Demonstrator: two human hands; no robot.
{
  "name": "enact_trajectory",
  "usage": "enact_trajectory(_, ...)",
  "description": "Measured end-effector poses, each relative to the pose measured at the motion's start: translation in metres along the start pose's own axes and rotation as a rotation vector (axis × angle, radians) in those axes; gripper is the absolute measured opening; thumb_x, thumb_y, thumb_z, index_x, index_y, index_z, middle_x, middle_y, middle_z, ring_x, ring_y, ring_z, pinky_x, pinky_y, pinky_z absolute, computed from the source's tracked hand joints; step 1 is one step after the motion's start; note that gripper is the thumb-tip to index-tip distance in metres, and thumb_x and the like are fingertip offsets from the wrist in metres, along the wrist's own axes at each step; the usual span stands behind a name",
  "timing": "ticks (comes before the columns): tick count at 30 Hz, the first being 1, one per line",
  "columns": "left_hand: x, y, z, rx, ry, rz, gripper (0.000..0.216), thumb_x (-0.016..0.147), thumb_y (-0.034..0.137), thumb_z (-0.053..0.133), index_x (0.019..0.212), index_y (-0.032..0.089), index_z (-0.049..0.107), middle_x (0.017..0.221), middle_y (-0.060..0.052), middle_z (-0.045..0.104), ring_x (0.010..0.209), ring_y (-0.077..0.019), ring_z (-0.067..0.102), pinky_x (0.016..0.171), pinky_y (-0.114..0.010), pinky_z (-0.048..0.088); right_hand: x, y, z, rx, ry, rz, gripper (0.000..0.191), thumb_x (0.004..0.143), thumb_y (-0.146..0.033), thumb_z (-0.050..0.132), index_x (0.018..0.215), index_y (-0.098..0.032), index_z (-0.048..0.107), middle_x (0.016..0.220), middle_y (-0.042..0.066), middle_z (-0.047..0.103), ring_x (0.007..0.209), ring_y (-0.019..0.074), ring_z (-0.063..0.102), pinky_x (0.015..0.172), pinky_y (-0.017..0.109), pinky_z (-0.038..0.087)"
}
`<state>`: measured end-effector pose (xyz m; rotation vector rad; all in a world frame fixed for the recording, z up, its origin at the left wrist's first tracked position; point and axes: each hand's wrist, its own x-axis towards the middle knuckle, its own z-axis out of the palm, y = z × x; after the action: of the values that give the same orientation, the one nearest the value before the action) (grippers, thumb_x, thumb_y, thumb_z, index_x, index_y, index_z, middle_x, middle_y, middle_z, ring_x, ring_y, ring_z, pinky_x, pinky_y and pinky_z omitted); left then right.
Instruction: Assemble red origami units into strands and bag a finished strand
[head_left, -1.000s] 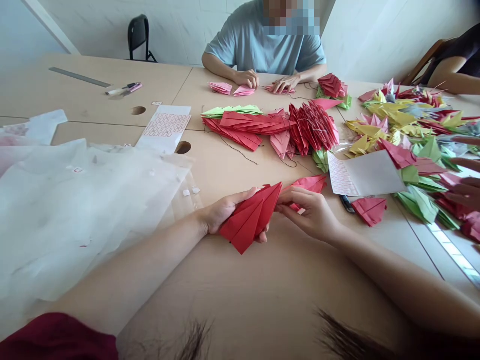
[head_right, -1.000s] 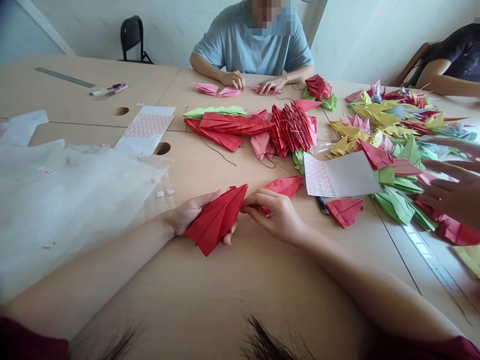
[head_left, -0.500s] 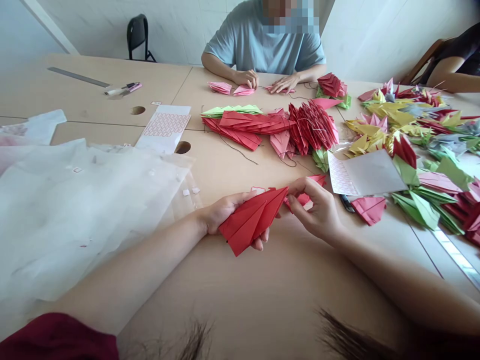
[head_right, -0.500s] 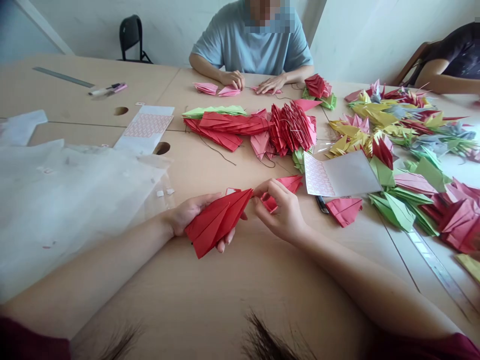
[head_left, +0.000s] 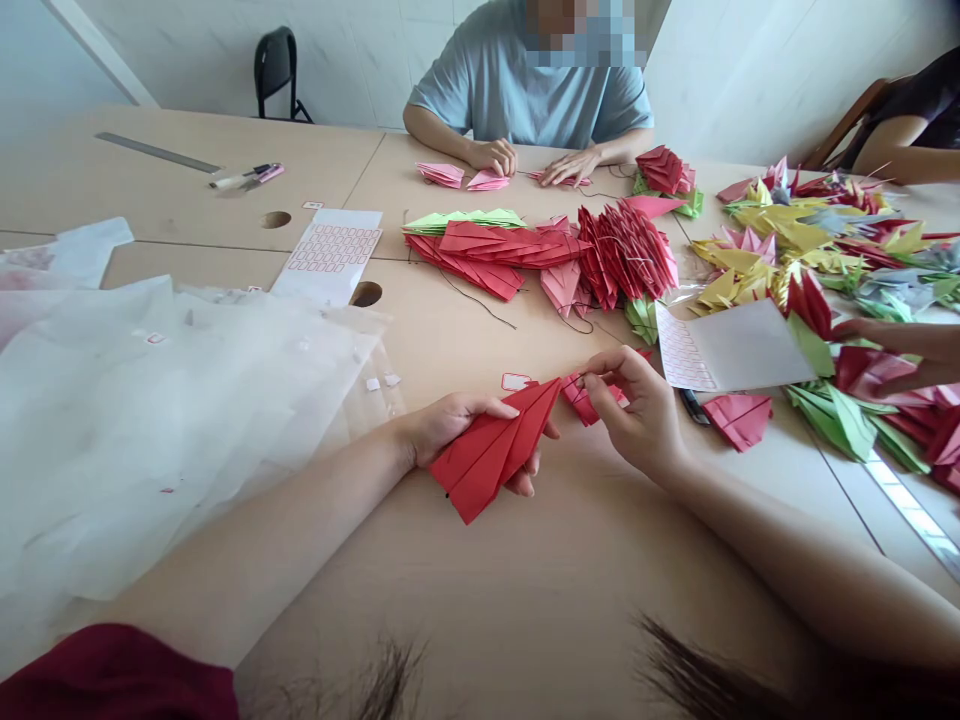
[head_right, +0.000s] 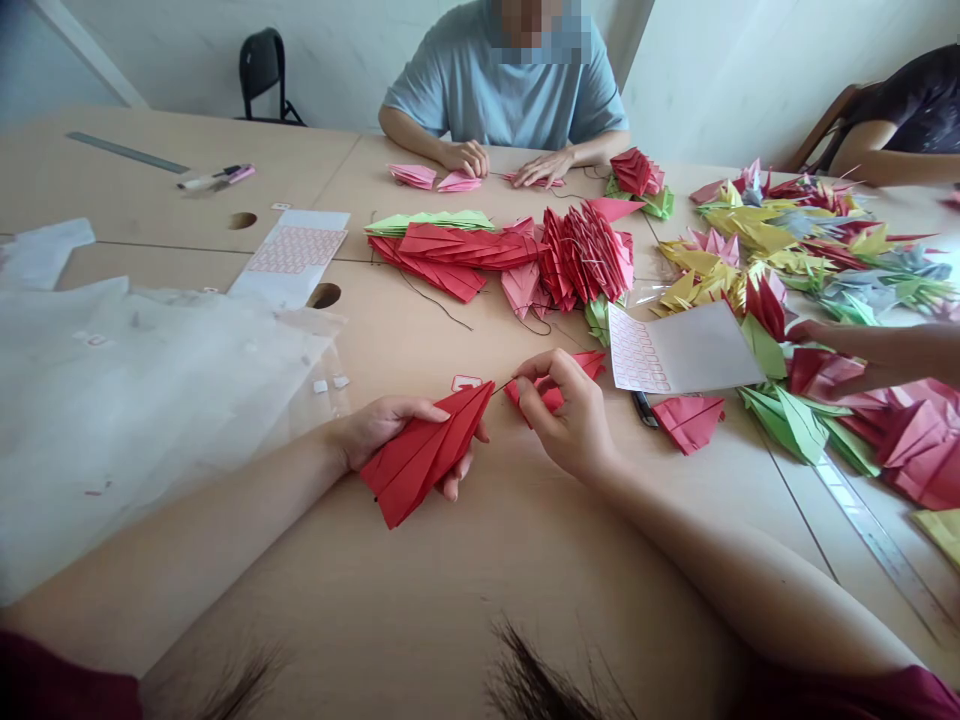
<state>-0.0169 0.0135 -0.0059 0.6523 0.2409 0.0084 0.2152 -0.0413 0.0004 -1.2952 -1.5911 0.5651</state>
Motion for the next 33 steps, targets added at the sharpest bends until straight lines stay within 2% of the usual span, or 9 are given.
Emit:
enact_trajectory(6, 0.0, 0.002, 0.001, 0.039, -0.006, -0.043, 0.044, 0.091, 0.037, 0.04, 0.124, 0.011, 0.051, 0.093, -0.01, 0.069, 0.081, -0.0248, 0.071, 0.076, -0.035, 0.052, 0.002, 0.005, 0.0, 0.016, 0.067, 0.031, 0.004, 0.089, -0.025, 0.054, 0.089, -0.021, 0.057, 0.083, 0.002, 0.058, 0.075, 0.015, 0.058, 0.063, 0.028, 0.047)
enact_trajectory(15, -0.003, 0.006, 0.007, 0.071, 0.011, -0.088, 0.041, 0.087, 0.031, 0.049, 0.124, 0.014, 0.053, 0.088, -0.007, 0.068, 0.075, -0.0215, 0.071, 0.085, -0.041, 0.052, 0.002, 0.003, -0.001, 0.01, 0.044, 0.029, 0.004, 0.089, -0.022, 0.055, 0.086, -0.021, 0.057, 0.081, 0.0, 0.057, 0.071, 0.0129, 0.055, 0.066, 0.029, 0.046)
enact_trajectory(19, -0.004, 0.007, 0.009, 0.138, 0.022, -0.047, 0.041, 0.082, 0.023, 0.059, 0.122, 0.015, 0.056, 0.103, -0.012, 0.071, 0.087, -0.0243, 0.071, 0.085, -0.039, 0.053, 0.003, 0.004, -0.001, 0.051, 0.062, 0.052, 0.004, 0.089, -0.024, 0.055, 0.088, -0.021, 0.057, 0.082, 0.001, 0.058, 0.072, 0.014, 0.057, 0.065, 0.029, 0.047)
enact_trajectory(22, -0.004, 0.007, 0.013, 0.235, 0.097, 0.006, 0.037, 0.081, 0.018, 0.065, 0.117, 0.014, 0.06, 0.118, -0.016, 0.067, 0.098, -0.0254, 0.07, 0.086, -0.036, 0.054, 0.007, 0.006, -0.001, 0.193, 0.11, 0.082, 0.007, 0.092, -0.029, 0.053, 0.092, -0.022, 0.055, 0.084, 0.002, 0.059, 0.074, 0.0146, 0.059, 0.068, 0.03, 0.051)
enact_trajectory(25, -0.001, 0.006, 0.016, 0.311, 0.221, 0.107, 0.029, 0.086, 0.021, 0.065, 0.113, 0.012, 0.064, 0.114, -0.018, 0.069, 0.098, -0.0251, 0.071, 0.087, -0.037, 0.054, 0.012, 0.009, 0.0, 0.292, 0.152, 0.086, 0.009, 0.093, -0.031, 0.052, 0.096, -0.023, 0.054, 0.096, 0.005, 0.062, 0.086, 0.0163, 0.062, 0.08, 0.034, 0.053)
enact_trajectory(28, 0.004, 0.003, 0.018, 0.361, 0.366, 0.255, 0.03, 0.086, 0.027, 0.068, 0.11, 0.01, 0.066, 0.11, -0.018, 0.071, 0.096, -0.0249, 0.071, 0.087, -0.036, 0.053, 0.013, 0.013, 0.0, 0.32, 0.224, 0.068, 0.014, 0.093, -0.033, 0.054, 0.105, -0.025, 0.054, 0.115, 0.007, 0.059, 0.102, 0.0186, 0.06, 0.09, 0.038, 0.051)
enact_trajectory(29, 0.006, 0.002, 0.018, 0.375, 0.404, 0.294, 0.031, 0.085, 0.029, 0.069, 0.109, 0.01, 0.067, 0.11, -0.018, 0.071, 0.096, -0.0249, 0.071, 0.086, -0.036, 0.054, 0.012, 0.013, 0.0, 0.328, 0.257, 0.061, 0.015, 0.092, -0.033, 0.055, 0.106, -0.025, 0.054, 0.114, 0.007, 0.058, 0.1, 0.0184, 0.06, 0.089, 0.037, 0.051)
enact_trajectory(31, 0.009, 0.0, 0.018, 0.401, 0.46, 0.354, 0.033, 0.085, 0.033, 0.068, 0.107, 0.009, 0.068, 0.111, -0.019, 0.071, 0.096, -0.0249, 0.071, 0.084, -0.035, 0.054, 0.01, 0.013, -0.001, 0.361, 0.26, 0.062, 0.011, 0.093, -0.035, 0.055, 0.097, -0.025, 0.056, 0.097, 0.004, 0.059, 0.084, 0.0162, 0.059, 0.078, 0.033, 0.051)
enact_trajectory(33, 0.011, -0.002, 0.017, 0.419, 0.489, 0.402, 0.035, 0.086, 0.036, 0.067, 0.108, 0.009, 0.068, 0.111, -0.019, 0.07, 0.097, -0.0247, 0.07, 0.082, -0.034, 0.054, 0.007, 0.009, 0.0, 0.415, 0.134, 0.092, 0.018, 0.094, -0.037, 0.054, 0.084, -0.023, 0.058, 0.08, 0.001, 0.056, 0.07, 0.0139, 0.054, 0.067, 0.03, 0.049)
